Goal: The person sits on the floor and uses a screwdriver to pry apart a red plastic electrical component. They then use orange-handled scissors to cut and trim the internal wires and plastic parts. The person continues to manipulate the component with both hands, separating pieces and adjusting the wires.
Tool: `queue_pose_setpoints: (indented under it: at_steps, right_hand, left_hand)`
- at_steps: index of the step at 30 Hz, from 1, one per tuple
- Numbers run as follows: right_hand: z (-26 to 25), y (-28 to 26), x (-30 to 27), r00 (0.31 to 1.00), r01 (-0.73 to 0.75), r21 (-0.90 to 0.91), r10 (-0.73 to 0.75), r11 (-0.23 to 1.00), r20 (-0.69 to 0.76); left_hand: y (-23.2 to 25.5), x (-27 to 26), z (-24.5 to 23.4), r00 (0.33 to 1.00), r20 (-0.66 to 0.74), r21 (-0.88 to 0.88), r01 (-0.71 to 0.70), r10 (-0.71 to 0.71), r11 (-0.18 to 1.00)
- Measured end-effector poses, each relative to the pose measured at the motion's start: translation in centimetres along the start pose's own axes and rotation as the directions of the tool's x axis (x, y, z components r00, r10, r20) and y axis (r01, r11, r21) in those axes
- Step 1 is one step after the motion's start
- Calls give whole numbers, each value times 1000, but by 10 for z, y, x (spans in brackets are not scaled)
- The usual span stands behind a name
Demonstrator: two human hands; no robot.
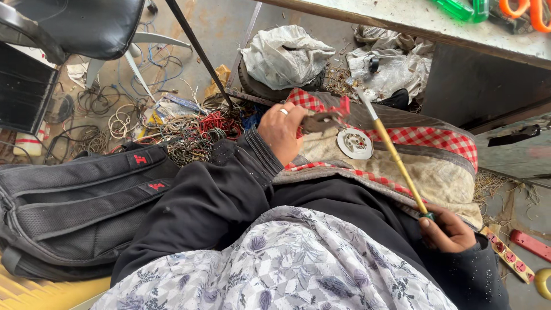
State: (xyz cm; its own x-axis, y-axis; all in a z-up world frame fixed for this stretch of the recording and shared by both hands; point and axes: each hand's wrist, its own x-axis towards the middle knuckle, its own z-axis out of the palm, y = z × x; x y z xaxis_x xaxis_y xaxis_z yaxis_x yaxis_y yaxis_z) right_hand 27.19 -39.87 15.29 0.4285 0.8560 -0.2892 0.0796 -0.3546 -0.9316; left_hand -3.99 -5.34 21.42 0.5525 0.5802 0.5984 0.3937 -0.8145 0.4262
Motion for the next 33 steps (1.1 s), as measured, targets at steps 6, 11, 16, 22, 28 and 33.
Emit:
queue_pose_setpoints:
  at_steps: [6, 11, 16, 22, 28, 33]
  right_hand:
    - [5, -15, -4, 999, -17, 91, 21, 996, -38]
    - [14, -28, -5, 993, -40, -147, 23, 988, -115]
    - [18, -42, -7, 908, 315, -763, -412, 565, 70]
    - [18, -43, -1, 951, 220, -925, -279, 311, 132]
    - [-15, -39, -17, 963, 255, -895, -179, 366, 201]
    - [-26, -66, -29, 917, 400, -764, -239, 507, 321]
  left_hand:
    - [-1, 9, -24, 955, 42, 145, -296, 293, 944]
    - [10, 10, -32, 913, -19, 120, -403, 408, 907]
    - [6, 0, -22, 931, -3, 5, -364, 364, 931]
    - [19, -9, 6, 885, 461, -572, 352, -64, 740]
    - [37, -20, 6, 608, 792, -589, 784, 53, -193]
    - [48, -25, 2, 489, 860, -396, 818, 143, -416]
